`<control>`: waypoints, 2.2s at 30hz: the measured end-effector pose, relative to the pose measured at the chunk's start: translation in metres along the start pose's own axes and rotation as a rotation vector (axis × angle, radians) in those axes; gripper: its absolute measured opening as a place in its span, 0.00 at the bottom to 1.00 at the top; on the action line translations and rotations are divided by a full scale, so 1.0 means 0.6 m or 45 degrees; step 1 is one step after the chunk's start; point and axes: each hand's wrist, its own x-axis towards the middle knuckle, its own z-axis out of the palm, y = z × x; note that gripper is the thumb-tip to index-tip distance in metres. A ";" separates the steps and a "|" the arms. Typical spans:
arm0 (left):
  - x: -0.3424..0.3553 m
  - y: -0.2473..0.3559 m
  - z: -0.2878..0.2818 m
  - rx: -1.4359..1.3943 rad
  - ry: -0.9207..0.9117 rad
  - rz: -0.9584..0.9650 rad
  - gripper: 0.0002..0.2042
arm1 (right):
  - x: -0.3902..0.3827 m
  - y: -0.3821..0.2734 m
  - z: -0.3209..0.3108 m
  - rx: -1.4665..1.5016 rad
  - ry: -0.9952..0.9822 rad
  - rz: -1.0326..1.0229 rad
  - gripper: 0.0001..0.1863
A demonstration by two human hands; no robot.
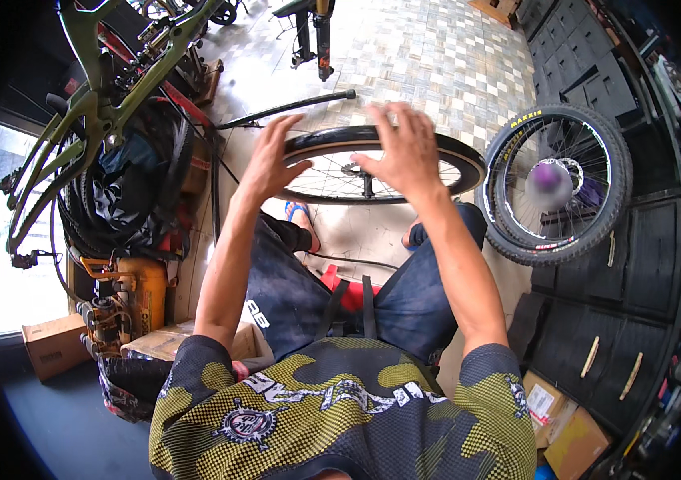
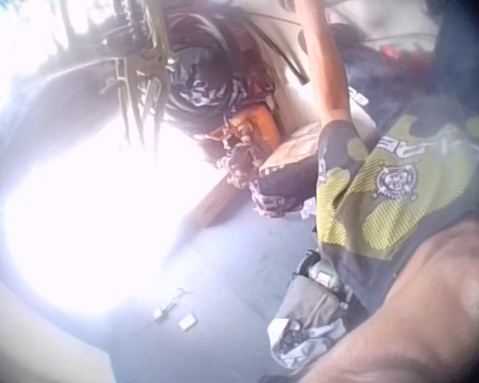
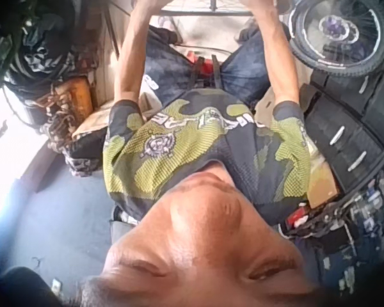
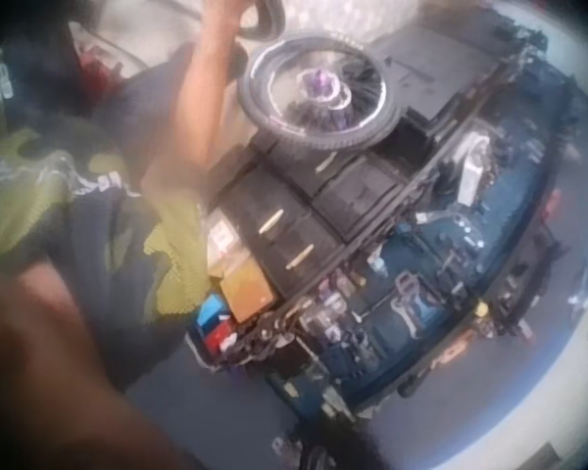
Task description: The person checks the tire pressure using a gauge, then removes the tire from the rim by hand. They inspect the inner tube and rim, then reseat the tire onto the rim and spin the wheel to check alignment.
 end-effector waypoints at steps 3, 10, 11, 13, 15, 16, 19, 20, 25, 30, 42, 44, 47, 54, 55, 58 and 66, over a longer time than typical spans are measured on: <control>-0.074 -0.149 0.005 0.164 0.040 -0.298 0.41 | -0.002 -0.002 0.018 -0.087 -0.029 -0.066 0.39; -0.018 -0.140 -0.064 -0.063 0.081 -0.147 0.24 | 0.056 0.065 -0.087 0.038 -0.019 0.149 0.36; 0.008 -0.104 -0.101 -0.097 0.138 -0.017 0.24 | 0.062 0.066 -0.127 0.080 0.008 0.192 0.34; 0.041 -0.036 -0.180 -0.068 0.279 0.148 0.24 | 0.074 0.076 -0.185 0.369 0.272 0.044 0.31; 0.062 0.009 -0.230 0.026 0.523 0.336 0.26 | 0.071 0.057 -0.240 0.670 0.432 0.009 0.29; 0.073 0.053 -0.242 -0.004 0.561 0.308 0.27 | 0.061 0.057 -0.259 0.620 0.482 0.045 0.29; 0.098 0.075 -0.223 0.275 0.636 0.404 0.29 | 0.022 0.065 -0.226 0.416 0.601 0.031 0.29; 0.095 0.058 -0.197 0.361 0.563 0.341 0.34 | 0.005 0.075 -0.182 0.489 0.542 0.125 0.29; 0.054 -0.052 0.002 0.528 0.316 0.054 0.39 | -0.094 0.158 0.042 0.215 0.096 0.326 0.46; 0.073 -0.001 0.039 0.586 0.138 0.141 0.39 | -0.017 0.121 -0.016 -0.075 -0.277 0.343 0.58; -0.065 -0.164 0.029 -0.028 -0.011 -0.338 0.23 | 0.026 0.041 0.013 -0.028 -0.094 0.013 0.34; -0.024 -0.137 0.002 -0.071 -0.032 -0.189 0.22 | 0.039 0.070 -0.013 0.000 -0.096 0.046 0.33; 0.023 -0.073 -0.096 -0.091 0.149 -0.002 0.24 | 0.076 0.083 -0.118 -0.011 0.094 -0.024 0.33; 0.086 0.062 -0.221 0.073 0.555 0.293 0.31 | 0.100 0.055 -0.272 0.059 0.607 -0.232 0.32; 0.091 0.068 -0.203 0.183 0.535 0.315 0.32 | 0.078 0.069 -0.240 0.003 0.657 -0.218 0.33; 0.056 -0.043 -0.040 0.372 0.187 0.052 0.39 | -0.019 0.131 -0.021 0.087 0.309 0.038 0.43; 0.048 -0.039 0.051 0.433 0.031 0.000 0.40 | -0.035 0.166 0.037 -0.064 -0.020 0.204 0.49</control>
